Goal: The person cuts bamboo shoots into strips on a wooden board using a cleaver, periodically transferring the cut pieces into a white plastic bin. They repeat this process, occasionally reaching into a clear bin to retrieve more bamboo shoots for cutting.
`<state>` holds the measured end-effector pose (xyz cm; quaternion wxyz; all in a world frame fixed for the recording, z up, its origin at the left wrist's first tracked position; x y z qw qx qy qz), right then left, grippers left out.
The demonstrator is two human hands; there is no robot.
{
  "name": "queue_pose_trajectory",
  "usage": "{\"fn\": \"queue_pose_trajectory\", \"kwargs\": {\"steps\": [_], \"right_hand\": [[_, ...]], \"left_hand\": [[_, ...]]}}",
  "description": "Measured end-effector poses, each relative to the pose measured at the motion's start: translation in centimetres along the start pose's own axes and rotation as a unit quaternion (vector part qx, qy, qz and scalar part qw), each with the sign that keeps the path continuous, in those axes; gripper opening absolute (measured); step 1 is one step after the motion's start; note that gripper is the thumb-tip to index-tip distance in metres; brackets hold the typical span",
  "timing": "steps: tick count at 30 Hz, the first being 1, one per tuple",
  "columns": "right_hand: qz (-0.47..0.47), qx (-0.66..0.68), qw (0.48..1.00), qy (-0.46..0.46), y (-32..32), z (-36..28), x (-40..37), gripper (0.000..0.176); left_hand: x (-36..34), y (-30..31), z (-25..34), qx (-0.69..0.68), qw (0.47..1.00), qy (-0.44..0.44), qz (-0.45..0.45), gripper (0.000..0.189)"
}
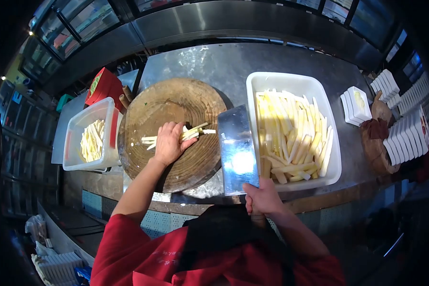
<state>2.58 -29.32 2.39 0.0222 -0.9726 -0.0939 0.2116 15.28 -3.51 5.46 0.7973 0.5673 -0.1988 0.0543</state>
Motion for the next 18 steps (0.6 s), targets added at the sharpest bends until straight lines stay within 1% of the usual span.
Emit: {"fn": "queue_pose_trajectory", "kwargs": {"steps": [2, 3, 4, 5, 6, 8, 10, 11, 12, 13, 14, 16, 17, 18], "right_hand": [[-0.037, 0.009, 0.999, 0.015, -1.7, 0.4, 0.5, 0.013], [-0.035, 0.013, 0.999, 0.011, -2.5, 0.6, 0.7, 0.013], [-0.065, 0.002, 0.998, 0.006, -3.9, 0.6, 0.9, 0.014], [-0.095, -0.011, 0.995, 0.002, -5.3, 0.7, 1.2, 0.014], [-0.094, -0.013, 0.995, -0.003, -6.2, 0.9, 1.6, 0.014], [-0.143, -0.058, 0.988, 0.003, -8.1, 1.3, 2.2, 0.016], [-0.183, -0.054, 0.982, 0.001, -10.1, 0.3, 2.1, 0.015], [-0.187, -0.021, 0.982, 0.000, -11.0, -0.4, 2.2, 0.014], [-0.192, 0.014, 0.981, -0.001, -12.0, -1.0, 2.4, 0.013], [-0.205, -0.004, 0.979, 0.014, -12.8, -1.6, 3.0, 0.011], [-0.224, -0.024, 0.974, 0.035, -13.6, -2.3, 3.5, 0.009], [-0.269, -0.009, 0.957, 0.108, -16.4, -4.8, 4.0, 0.010], [-0.272, -0.007, 0.956, 0.109, -17.4, -5.9, 3.9, 0.010], [-0.289, -0.008, 0.949, 0.123, -18.8, -7.2, 3.6, 0.010]], "left_hand": [[-0.5, 0.5, -0.8, 0.004, 0.997, 0.070, 0.022, 0.055], [-0.8, 0.8, -0.8, -0.002, 0.996, 0.080, 0.042, 0.053], [-0.9, 0.7, -0.9, -0.002, 0.996, 0.079, 0.037, 0.053], [-1.0, 0.9, -0.9, -0.011, 0.995, 0.080, 0.057, 0.053], [-1.1, 1.2, -1.1, -0.022, 0.993, 0.086, 0.078, 0.053], [-1.2, 1.1, -1.4, -0.037, 0.992, 0.101, 0.071, 0.053], [-1.1, 1.8, -2.2, -0.087, 0.988, 0.105, 0.078, 0.054], [-1.0, 2.7, -2.7, -0.095, 0.985, 0.106, 0.094, 0.053], [-0.8, 3.7, -3.3, -0.099, 0.983, 0.105, 0.110, 0.052], [-0.5, 5.2, -4.1, -0.112, 0.981, 0.112, 0.114, 0.052], [-0.3, 6.8, -5.1, -0.092, 0.981, 0.112, 0.129, 0.056], [0.0, 11.8, -7.0, -0.036, 0.973, 0.102, 0.205, 0.056], [0.1, 13.9, -8.6, -0.001, 0.963, 0.094, 0.251, 0.057], [0.2, 16.1, -10.0, -0.029, 0.959, 0.081, 0.271, 0.055]]}}
Point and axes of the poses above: each hand's wrist, its own x-axis towards the middle knuckle, its own y-axis out of the back of the hand, z = x × y, the point moved 8 cm from there along x, towards the middle knuckle, and after that the axes turned 13 degrees about y, right-handed, at the moved point
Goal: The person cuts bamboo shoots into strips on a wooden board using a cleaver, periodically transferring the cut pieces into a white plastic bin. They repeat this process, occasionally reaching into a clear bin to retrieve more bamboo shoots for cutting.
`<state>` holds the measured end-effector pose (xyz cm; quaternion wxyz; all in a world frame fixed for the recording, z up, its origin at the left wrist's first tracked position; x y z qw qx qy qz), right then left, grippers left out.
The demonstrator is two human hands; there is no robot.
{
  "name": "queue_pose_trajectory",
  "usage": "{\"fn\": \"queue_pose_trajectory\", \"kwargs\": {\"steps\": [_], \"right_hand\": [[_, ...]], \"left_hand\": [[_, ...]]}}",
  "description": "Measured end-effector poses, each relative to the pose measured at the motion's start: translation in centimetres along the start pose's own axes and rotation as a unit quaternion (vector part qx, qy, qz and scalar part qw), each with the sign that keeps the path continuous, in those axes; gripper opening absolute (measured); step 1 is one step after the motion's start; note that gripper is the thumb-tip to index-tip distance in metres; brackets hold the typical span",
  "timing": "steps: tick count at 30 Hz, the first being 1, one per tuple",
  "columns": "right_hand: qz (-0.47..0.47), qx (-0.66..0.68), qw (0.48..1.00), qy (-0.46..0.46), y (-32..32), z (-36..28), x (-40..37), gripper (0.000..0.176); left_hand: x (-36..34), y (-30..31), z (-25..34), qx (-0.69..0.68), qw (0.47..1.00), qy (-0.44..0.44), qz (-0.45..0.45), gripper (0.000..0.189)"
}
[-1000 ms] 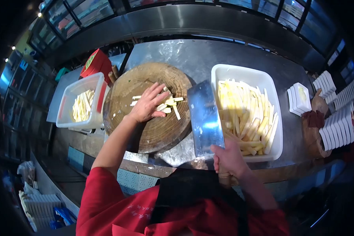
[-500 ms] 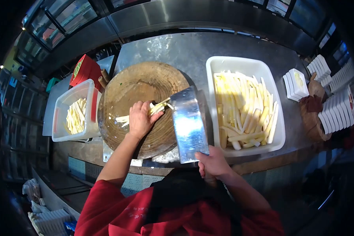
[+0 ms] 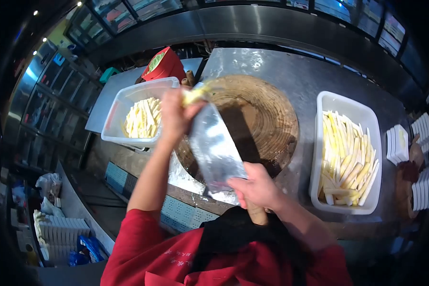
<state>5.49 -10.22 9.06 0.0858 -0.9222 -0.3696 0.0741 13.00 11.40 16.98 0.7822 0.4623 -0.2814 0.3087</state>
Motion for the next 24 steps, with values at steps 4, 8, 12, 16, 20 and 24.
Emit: {"fn": "queue_pose_trajectory", "kwargs": {"steps": [4, 8, 12, 16, 20, 24], "right_hand": [[-0.040, 0.038, 0.998, 0.022, -1.5, -0.4, 1.0, 0.014], [0.006, 0.032, 0.997, 0.068, 1.5, 1.0, -1.5, 0.018], [0.162, 0.028, 0.983, 0.080, 7.0, 1.1, -6.8, 0.014], [0.320, -0.067, 0.937, 0.125, 14.0, 0.0, -15.8, 0.012], [0.504, -0.013, 0.860, 0.079, 18.8, 0.3, -27.5, 0.010], [0.628, -0.022, 0.776, 0.054, 20.6, -0.7, -37.4, 0.007]], "left_hand": [[3.5, 4.0, -13.8, -0.050, 0.982, 0.173, -0.050, 0.038], [4.7, 4.3, -16.2, 0.225, 0.968, 0.096, 0.057, 0.055], [2.9, -4.9, -5.3, 0.056, 0.998, 0.023, -0.036, 0.041], [-1.2, -14.1, 12.3, -0.027, 0.976, -0.089, -0.196, 0.029], [-9.9, -19.0, 30.1, -0.213, 0.886, -0.212, -0.352, 0.020], [-19.2, -23.7, 38.6, -0.191, 0.776, -0.257, -0.544, 0.021]]}}
Point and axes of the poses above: each hand's wrist, its own x-axis towards the middle knuckle, its own y-axis out of the back of the hand, z = x × y, the point moved 8 cm from there along x, towards the middle knuckle, and after that the axes turned 13 degrees about y, right-handed, at the moved point
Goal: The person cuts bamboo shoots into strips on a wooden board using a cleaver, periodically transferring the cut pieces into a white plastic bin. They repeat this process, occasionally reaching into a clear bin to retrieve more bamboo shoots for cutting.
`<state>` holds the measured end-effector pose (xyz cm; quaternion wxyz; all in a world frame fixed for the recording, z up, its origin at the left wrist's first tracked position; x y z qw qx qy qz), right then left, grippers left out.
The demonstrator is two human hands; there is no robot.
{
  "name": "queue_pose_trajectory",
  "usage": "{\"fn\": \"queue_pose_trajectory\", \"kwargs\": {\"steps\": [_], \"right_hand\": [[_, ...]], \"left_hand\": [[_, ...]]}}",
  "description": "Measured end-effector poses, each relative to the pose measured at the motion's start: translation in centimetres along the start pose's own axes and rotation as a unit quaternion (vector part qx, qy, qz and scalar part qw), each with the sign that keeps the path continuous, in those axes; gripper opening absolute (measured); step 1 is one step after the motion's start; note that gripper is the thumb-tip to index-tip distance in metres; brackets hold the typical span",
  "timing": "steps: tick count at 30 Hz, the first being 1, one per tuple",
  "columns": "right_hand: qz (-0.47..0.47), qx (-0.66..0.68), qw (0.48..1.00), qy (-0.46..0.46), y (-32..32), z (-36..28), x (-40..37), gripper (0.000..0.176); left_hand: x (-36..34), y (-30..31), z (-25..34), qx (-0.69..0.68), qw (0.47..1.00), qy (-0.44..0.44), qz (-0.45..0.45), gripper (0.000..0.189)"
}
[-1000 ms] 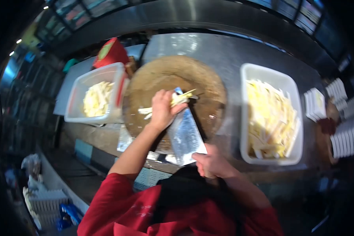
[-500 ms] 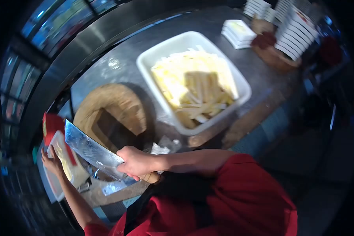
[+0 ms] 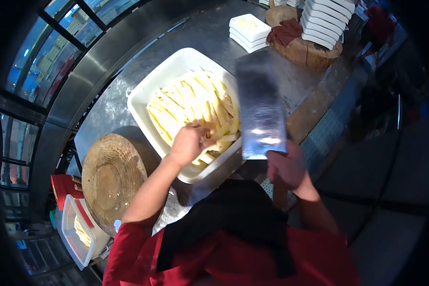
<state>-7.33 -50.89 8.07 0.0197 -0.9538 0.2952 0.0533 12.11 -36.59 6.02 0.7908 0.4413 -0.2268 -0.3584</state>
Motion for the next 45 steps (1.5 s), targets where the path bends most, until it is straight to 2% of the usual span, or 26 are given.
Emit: {"fn": "queue_pose_trajectory", "kwargs": {"steps": [2, 3, 6, 8, 10, 11, 12, 14, 16, 17, 18, 20, 22, 23, 24, 26, 28, 30, 31, 35, 37, 42, 43, 44, 45], "right_hand": [[0.030, 0.023, 0.999, 0.008, 3.0, 0.7, -0.3, 0.007], [0.061, 0.043, 0.997, 0.021, 4.2, 0.9, -0.4, 0.007], [0.061, 0.075, 0.995, 0.020, 5.0, 0.9, 0.3, 0.007], [0.042, 0.077, 0.995, 0.038, 4.5, 0.3, 1.2, 0.006], [-0.003, 0.029, 0.999, 0.026, 3.3, 0.3, 2.2, 0.006], [-0.022, 0.032, 0.999, 0.027, 2.2, -0.3, 2.8, 0.006], [-0.038, 0.035, 0.998, 0.030, 1.0, -0.8, 3.6, 0.006], [-0.151, 0.000, 0.988, 0.033, -2.9, -1.5, 4.6, 0.008], [-0.230, -0.008, 0.973, 0.035, -7.1, -2.7, 5.0, 0.009], [-0.317, -0.051, 0.947, 0.029, -11.7, -2.9, 4.9, 0.011], [-0.373, -0.092, 0.923, 0.023, -14.3, -2.7, 4.4, 0.014], [-0.464, -0.099, 0.879, 0.040, -19.2, -1.9, 3.3, 0.020], [-0.543, -0.143, 0.819, 0.120, -24.5, -0.9, 2.4, 0.023], [-0.564, -0.262, 0.754, 0.211, -26.7, -1.9, 1.7, 0.020], [-0.584, -0.266, 0.736, 0.217, -28.3, -2.0, 1.1, 0.020], [-0.631, -0.338, 0.612, 0.337, -31.1, -2.5, -0.9, 0.019], [-0.670, -0.354, 0.571, 0.317, -31.8, -2.3, -1.6, 0.017], [-0.668, -0.360, 0.570, 0.316, -32.1, -2.6, -1.7, 0.018], [-0.675, -0.378, 0.571, 0.275, -32.2, -3.0, -1.8, 0.020], [-0.675, -0.437, 0.538, 0.251, -31.4, -4.0, -2.7, 0.021], [-0.668, -0.440, 0.523, 0.294, -31.8, -4.2, -2.1, 0.019], [-0.678, -0.436, 0.506, 0.307, -35.3, -3.6, -3.7, 0.016], [-0.659, -0.517, 0.439, 0.327, -36.7, -2.3, -3.8, 0.018], [-0.645, -0.529, 0.497, 0.239, -38.0, -1.8, -4.7, 0.024], [-0.653, -0.448, 0.466, 0.395, -38.9, -1.3, -5.4, 0.022]], "left_hand": [[0.8, -3.3, 0.6, 0.106, 0.992, 0.002, -0.070, 0.025], [0.9, -3.5, 0.6, 0.113, 0.991, 0.002, -0.072, 0.025], [0.7, -2.3, 0.1, 0.120, 0.990, 0.019, -0.072, 0.028], [-0.2, 1.5, -0.7, -0.017, 0.997, 0.070, -0.022, 0.033], [-2.5, 6.2, -0.7, -0.079, 0.992, 0.072, 0.072, 0.041], [-4.0, 7.9, -1.8, -0.062, 0.985, 0.125, 0.102, 0.044], [-6.0, 9.5, -3.0, -0.035, 0.978, 0.137, 0.152, 0.042], [-10.5, 13.1, -3.9, 0.034, 0.954, 0.172, 0.243, 0.036], [-15.0, 15.2, -5.3, 0.128, 0.932, 0.172, 0.291, 0.035], [-19.8, 15.4, -7.7, 0.205, 0.892, 0.244, 0.320, 0.035], [-22.1, 14.8, -9.1, 0.210, 0.877, 0.278, 0.331, 0.035], [-26.3, 13.0, -10.4, 0.239, 0.849, 0.301, 0.362, 0.034], [-28.9, 10.1, -12.7, 0.216, 0.838, 0.351, 0.357, 0.032], [-29.6, 9.2, -12.9, 0.184, 0.838, 0.372, 0.355, 0.032], [-30.0, 8.2, -13.0, 0.150, 0.838, 0.388, 0.353, 0.031], [-31.2, 8.3, -12.4, 0.118, 0.806, 0.356, 0.457, 0.026], [-31.6, 8.6, -12.3, 0.111, 0.794, 0.346, 0.488, 0.026], [-31.6, 9.0, -12.1, 0.092, 0.795, 0.347, 0.489, 0.029], [-31.5, 9.1, -12.2, 0.088, 0.801, 0.338, 0.486, 0.029], [-31.5, 8.7, -13.2, 0.065, 0.812, 0.337, 0.473, 0.023], [-31.7, 8.5, -13.5, 0.046, 0.810, 0.343, 0.473, 0.022], [-32.1, 8.3, -14.5, 0.011, 0.819, 0.347, 0.456, 0.022], [-32.2, 8.6, -14.2, 0.011, 0.808, 0.339, 0.482, 0.021], [-32.3, 8.6, -14.2, 0.006, 0.799, 0.338, 0.497, 0.021], [-32.3, 8.6, -14.2, 0.006, 0.799, 0.340, 0.496, 0.021]]}}
Point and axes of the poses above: each hand's wrist, its own x-axis towards the middle knuckle, its own y-axis out of the back of the hand, z = x × y, the point moved 8 cm from there along x, towards the middle knuckle, and after that the axes turned 13 degrees about y, right-handed, at the moved point
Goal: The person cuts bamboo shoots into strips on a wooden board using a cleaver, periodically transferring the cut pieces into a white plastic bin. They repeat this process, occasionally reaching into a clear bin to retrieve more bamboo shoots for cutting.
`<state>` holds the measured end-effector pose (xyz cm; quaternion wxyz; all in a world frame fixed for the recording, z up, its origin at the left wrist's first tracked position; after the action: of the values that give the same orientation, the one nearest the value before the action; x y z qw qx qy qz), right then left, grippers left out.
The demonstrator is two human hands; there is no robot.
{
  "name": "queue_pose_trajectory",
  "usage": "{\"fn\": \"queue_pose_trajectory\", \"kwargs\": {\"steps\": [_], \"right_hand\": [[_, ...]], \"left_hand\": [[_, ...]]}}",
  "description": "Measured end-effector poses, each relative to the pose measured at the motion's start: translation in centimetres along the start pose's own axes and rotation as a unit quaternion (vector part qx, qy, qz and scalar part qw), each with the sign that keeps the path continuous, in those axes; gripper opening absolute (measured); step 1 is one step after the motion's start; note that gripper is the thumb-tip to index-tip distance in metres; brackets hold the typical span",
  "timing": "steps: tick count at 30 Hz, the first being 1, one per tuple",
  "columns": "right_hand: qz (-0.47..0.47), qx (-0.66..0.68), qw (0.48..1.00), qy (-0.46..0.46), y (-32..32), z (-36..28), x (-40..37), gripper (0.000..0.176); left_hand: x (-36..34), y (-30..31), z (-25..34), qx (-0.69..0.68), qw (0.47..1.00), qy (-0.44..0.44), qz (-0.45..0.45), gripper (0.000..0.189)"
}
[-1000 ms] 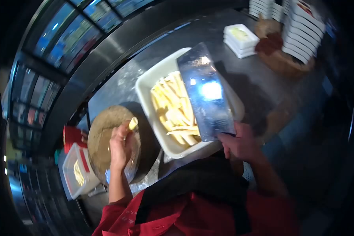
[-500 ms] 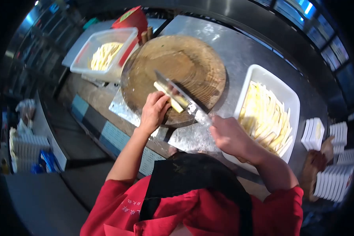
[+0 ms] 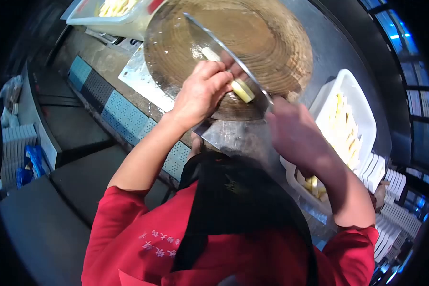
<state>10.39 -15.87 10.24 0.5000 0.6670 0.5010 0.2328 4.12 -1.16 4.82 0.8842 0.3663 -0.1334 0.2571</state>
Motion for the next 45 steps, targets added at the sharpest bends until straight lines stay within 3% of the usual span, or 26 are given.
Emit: {"fn": "queue_pose_trajectory", "kwargs": {"steps": [4, 11, 14, 17, 21, 23, 25, 27, 31, 34, 36, 39, 41, 43, 45], "right_hand": [[0.057, -0.037, 0.997, 0.029, 0.2, -0.9, 0.9, 0.020], [0.072, 0.062, 0.995, -0.004, 0.9, 1.2, -4.1, 0.021], [0.029, 0.092, 0.994, -0.049, 0.8, 0.9, -5.5, 0.019], [0.025, 0.111, 0.993, -0.031, 0.2, -0.1, -6.9, 0.018], [-0.061, 0.052, 0.996, -0.027, -2.2, -0.9, -4.1, 0.018], [-0.050, 0.055, 0.997, -0.016, -1.3, -2.4, -3.7, 0.013], [-0.035, 0.059, 0.998, -0.001, -1.1, -2.7, -4.4, 0.013], [-0.005, 0.062, 0.998, 0.000, -1.4, -1.7, -5.7, 0.020], [0.019, 0.102, 0.988, -0.116, -2.3, 1.2, -10.0, 0.021], [0.173, 0.236, 0.938, -0.185, -0.1, 2.6, -15.6, 0.023], [0.243, 0.232, 0.912, -0.237, 0.8, 3.5, -19.8, 0.024], [0.338, 0.230, 0.848, -0.336, 1.5, 4.5, -26.0, 0.021], [0.432, 0.304, 0.737, -0.422, 0.8, 5.2, -30.9, 0.017], [0.488, 0.319, 0.700, -0.413, 0.1, 5.1, -33.6, 0.015], [0.543, 0.332, 0.660, -0.400, -0.7, 4.8, -35.9, 0.013]], "left_hand": [[0.1, 0.6, 0.8, 0.013, 1.000, -0.012, 0.005, 0.022], [-1.3, 1.2, 0.7, 0.032, 0.999, -0.024, 0.013, 0.020], [-1.1, 1.1, 0.7, 0.033, 0.999, -0.036, 0.023, 0.020], [-1.0, 0.9, 0.8, 0.036, 0.998, -0.047, 0.011, 0.020], [-0.9, 1.1, 0.9, 0.033, 0.999, -0.039, 0.007, 0.018], [-1.1, 0.9, 0.6, 0.057, 0.998, -0.009, -0.013, 0.017], [-1.0, 1.1, 0.9, 0.060, 0.997, -0.043, 0.010, 0.016], [-0.9, 0.8, 0.6, 0.091, 0.996, -0.003, -0.015, 0.016], [0.8, -0.2, 1.2, 0.073, 0.996, -0.019, -0.039, 0.014], [3.4, -2.9, 2.2, 0.080, 0.994, -0.061, -0.048, 0.009], [5.8, -5.0, 2.1, 0.084, 0.993, -0.058, -0.054, 0.007], [8.4, -6.5, 7.3, 0.106, 0.990, -0.080, -0.037, 0.010], [8.4, -8.7, 12.9, 0.028, 0.982, -0.184, -0.040, 0.014], [7.4, -13.9, 17.1, -0.020, 0.959, -0.245, -0.140, 0.017], [5.7, -19.6, 20.3, 0.042, 0.908, -0.330, -0.256, 0.020]]}}
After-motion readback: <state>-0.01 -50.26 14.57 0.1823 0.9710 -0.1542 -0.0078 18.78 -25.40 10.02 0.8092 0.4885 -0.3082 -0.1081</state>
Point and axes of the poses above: each hand's wrist, its own x-axis towards the middle knuckle, its own y-axis out of the back of the hand, z = x × y, the point moved 8 cm from there along x, towards the middle knuckle, and after that the axes turned 13 degrees about y, right-handed, at the moved point
